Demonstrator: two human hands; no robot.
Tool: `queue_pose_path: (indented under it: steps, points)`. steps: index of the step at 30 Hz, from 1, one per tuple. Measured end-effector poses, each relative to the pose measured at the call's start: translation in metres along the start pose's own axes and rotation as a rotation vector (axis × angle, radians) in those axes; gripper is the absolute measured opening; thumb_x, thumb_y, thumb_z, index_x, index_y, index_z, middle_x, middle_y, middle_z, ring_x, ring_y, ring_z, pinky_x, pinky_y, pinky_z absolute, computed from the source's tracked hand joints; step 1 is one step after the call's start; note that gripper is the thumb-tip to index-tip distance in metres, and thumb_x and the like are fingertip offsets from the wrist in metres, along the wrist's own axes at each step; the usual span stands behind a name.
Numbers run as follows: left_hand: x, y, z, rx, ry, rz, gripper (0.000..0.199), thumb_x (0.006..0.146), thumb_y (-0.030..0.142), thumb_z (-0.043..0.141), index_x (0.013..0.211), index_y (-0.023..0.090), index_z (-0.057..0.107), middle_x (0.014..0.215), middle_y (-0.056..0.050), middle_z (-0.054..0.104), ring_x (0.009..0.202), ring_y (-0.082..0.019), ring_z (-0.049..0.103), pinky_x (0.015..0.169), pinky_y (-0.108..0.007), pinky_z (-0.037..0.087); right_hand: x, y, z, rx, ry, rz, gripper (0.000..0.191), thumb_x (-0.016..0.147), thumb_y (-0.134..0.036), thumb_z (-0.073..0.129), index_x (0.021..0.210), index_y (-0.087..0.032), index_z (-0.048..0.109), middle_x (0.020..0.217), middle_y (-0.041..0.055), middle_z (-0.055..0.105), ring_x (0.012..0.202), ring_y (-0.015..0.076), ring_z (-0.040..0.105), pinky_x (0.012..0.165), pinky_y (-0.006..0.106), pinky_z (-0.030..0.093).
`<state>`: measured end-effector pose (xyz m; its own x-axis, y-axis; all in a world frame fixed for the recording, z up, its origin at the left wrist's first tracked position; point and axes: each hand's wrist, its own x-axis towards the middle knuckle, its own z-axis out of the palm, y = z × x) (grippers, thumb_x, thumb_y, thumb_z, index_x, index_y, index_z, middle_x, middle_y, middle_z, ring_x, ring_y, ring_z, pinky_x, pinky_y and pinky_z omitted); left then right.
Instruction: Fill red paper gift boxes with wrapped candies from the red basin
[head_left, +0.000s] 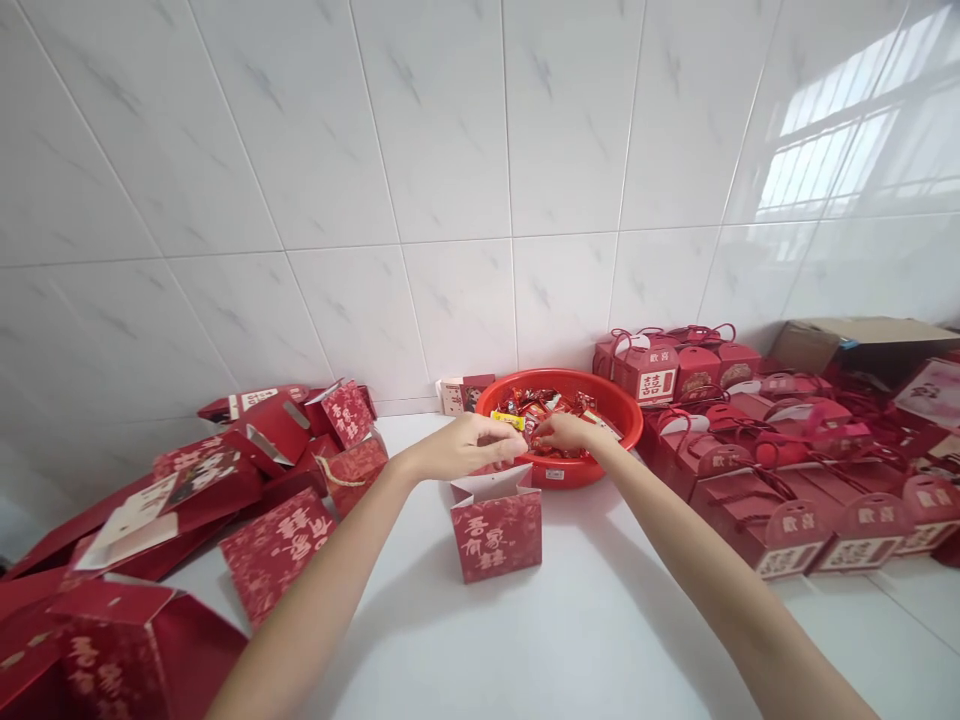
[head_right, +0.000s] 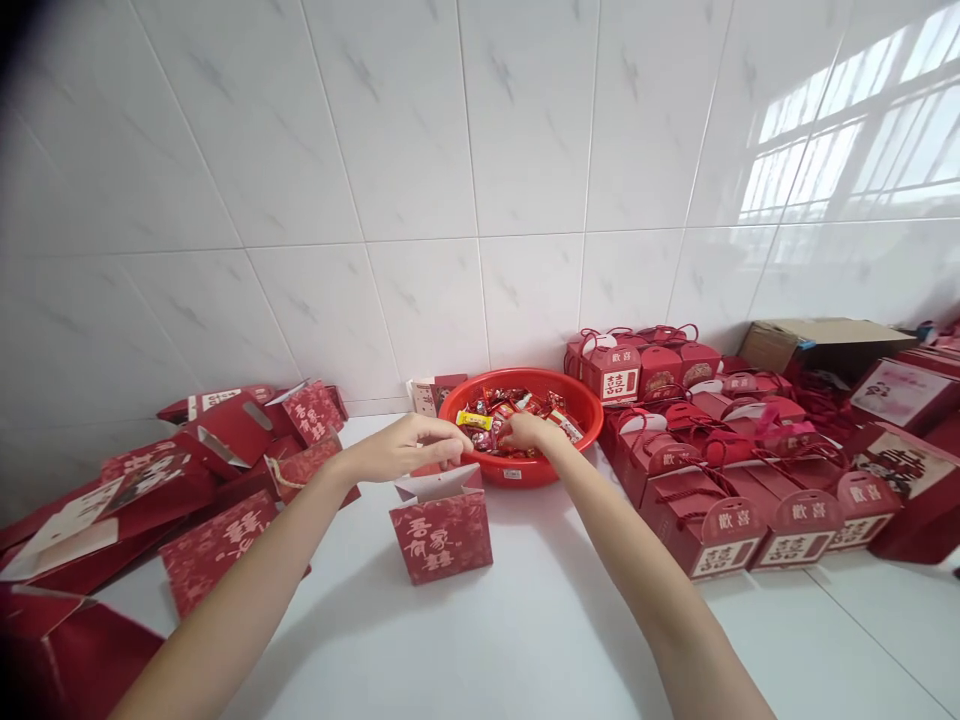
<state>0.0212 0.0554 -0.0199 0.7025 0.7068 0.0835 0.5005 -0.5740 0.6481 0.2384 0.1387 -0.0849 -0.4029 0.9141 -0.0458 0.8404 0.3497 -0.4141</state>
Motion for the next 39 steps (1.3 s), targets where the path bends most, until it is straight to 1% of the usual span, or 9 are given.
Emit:
queue_pose_path:
  steps: [3,7,13,17,22,26,30,36,39]
  points:
    - [0.000,-0.015,-0.004,-0.132,0.051,-0.021,0.052,0.093,0.060,0.049,0.096,0.014,0.072,0.084,-0.006,0.070,0.077,-0.018,0.062,0.067,-0.026,0.047,0.008,0.002,0.003,-0.039,-0.120,0.078,0.011,0.075,-0.015,0.066,0.069,-0.020,0.073,0.060,0.0032,0.066,0.059,0.0195,0.063,0.064,0.030,0.048]
    - [0.011,-0.045,-0.009,-0.277,0.095,-0.023,0.056,0.088,0.065,0.054,0.096,0.013,0.071,0.086,-0.009,0.072,0.079,-0.018,0.065,0.077,-0.031,0.052,0.012,0.008,0.003,-0.113,-0.163,0.153,0.013,0.072,-0.014,0.066,0.079,-0.020,0.076,0.072,0.0079,0.071,0.075,0.0252,0.069,0.071,0.033,0.051]
    - [0.052,-0.083,-0.011,-0.090,0.128,-0.089,0.052,0.087,0.061,0.051,0.088,0.013,0.072,0.085,-0.010,0.074,0.079,-0.021,0.067,0.072,-0.030,0.053,0.018,0.011,0.006,-0.180,-0.206,0.182,0.053,0.075,-0.019,0.071,0.127,-0.030,0.067,0.125,0.0100,0.068,0.113,0.0310,0.065,0.091,0.040,0.051]
    - [0.082,-0.090,-0.004,0.059,0.064,-0.113,0.033,0.085,0.044,0.058,0.081,0.015,0.074,0.081,-0.006,0.075,0.077,-0.019,0.065,0.070,-0.027,0.048,0.026,0.008,0.011,-0.222,-0.185,0.274,0.047,0.085,-0.029,0.071,0.129,-0.020,0.062,0.130,0.0146,0.062,0.117,0.0317,0.061,0.097,0.051,0.050]
    - [0.108,-0.097,0.009,0.266,-0.057,-0.184,0.015,0.073,0.022,0.065,0.082,0.020,0.077,0.081,-0.001,0.076,0.078,-0.018,0.066,0.072,-0.023,0.046,0.023,0.009,0.011,-0.157,0.032,0.314,0.032,0.096,-0.032,0.059,0.122,-0.014,0.061,0.123,0.0127,0.064,0.111,0.0246,0.063,0.096,0.045,0.050]
    - [0.121,-0.105,0.015,0.384,-0.100,-0.278,0.035,0.061,0.020,0.074,0.096,0.024,0.076,0.096,-0.002,0.077,0.088,-0.022,0.069,0.074,-0.024,0.049,0.016,0.016,0.006,-0.017,0.303,0.336,0.024,0.088,-0.016,0.060,0.111,-0.015,0.063,0.115,0.0176,0.067,0.112,0.0294,0.063,0.090,0.037,0.049]
    - [0.128,-0.109,0.021,0.432,-0.093,-0.333,0.060,0.053,0.019,0.079,0.112,0.023,0.071,0.112,-0.008,0.074,0.101,-0.029,0.068,0.079,-0.029,0.051,0.013,0.021,0.004,0.224,0.523,0.277,0.018,0.080,-0.012,0.057,0.095,-0.019,0.062,0.101,0.0088,0.070,0.100,0.0242,0.065,0.084,0.032,0.048]
    - [0.136,-0.114,0.031,0.364,-0.018,-0.308,0.086,0.042,0.014,0.082,0.126,0.023,0.063,0.124,-0.012,0.068,0.111,-0.037,0.063,0.079,-0.032,0.052,0.011,0.028,0.006,0.726,0.700,0.115,0.044,0.069,-0.019,0.055,0.113,-0.021,0.053,0.092,0.0016,0.066,0.080,0.0174,0.063,0.071,0.028,0.052]
    - [0.141,-0.117,0.035,0.288,0.012,-0.268,0.081,0.041,0.010,0.080,0.119,0.026,0.066,0.106,-0.006,0.073,0.095,-0.031,0.068,0.068,-0.028,0.050,0.008,0.028,0.005,0.974,0.692,0.072,0.048,0.063,-0.024,0.057,0.110,-0.020,0.053,0.081,-0.0002,0.063,0.069,0.0160,0.061,0.064,0.029,0.053]
